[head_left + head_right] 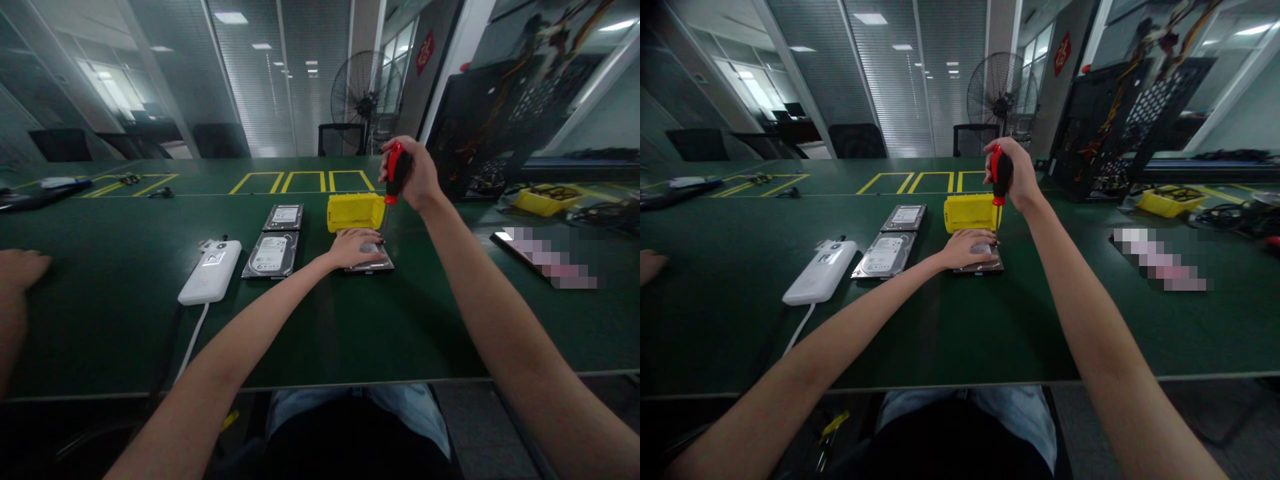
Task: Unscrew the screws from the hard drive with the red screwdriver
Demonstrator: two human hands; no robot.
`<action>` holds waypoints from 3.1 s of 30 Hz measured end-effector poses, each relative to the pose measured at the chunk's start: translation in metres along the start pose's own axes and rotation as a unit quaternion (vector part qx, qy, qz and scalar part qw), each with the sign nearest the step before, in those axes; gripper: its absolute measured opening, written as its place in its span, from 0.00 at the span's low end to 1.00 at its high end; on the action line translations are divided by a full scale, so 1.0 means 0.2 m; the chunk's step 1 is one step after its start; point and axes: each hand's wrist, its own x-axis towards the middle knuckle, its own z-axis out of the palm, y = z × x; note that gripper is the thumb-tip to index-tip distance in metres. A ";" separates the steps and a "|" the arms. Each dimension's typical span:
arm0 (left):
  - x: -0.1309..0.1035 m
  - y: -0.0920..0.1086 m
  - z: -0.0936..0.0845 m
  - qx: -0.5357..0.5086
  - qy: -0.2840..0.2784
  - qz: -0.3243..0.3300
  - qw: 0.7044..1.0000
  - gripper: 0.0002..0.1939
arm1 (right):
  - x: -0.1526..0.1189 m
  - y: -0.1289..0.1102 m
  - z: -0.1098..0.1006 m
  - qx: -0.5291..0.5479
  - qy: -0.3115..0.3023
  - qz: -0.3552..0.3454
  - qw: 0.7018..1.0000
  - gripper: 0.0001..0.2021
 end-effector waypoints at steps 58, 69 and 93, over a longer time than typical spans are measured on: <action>0.00 -0.01 0.01 -0.014 0.010 0.003 1.000 0.30 | 0.01 -0.01 -0.03 -0.030 0.028 0.007 0.999 0.14; 0.00 -0.01 0.01 -0.012 0.011 0.004 1.000 0.30 | 0.04 0.05 -0.05 -0.036 0.029 0.008 0.999 0.22; 0.01 -0.01 0.01 -0.019 0.023 -0.009 1.000 0.29 | 0.01 0.00 -0.03 0.035 0.026 0.008 0.999 0.15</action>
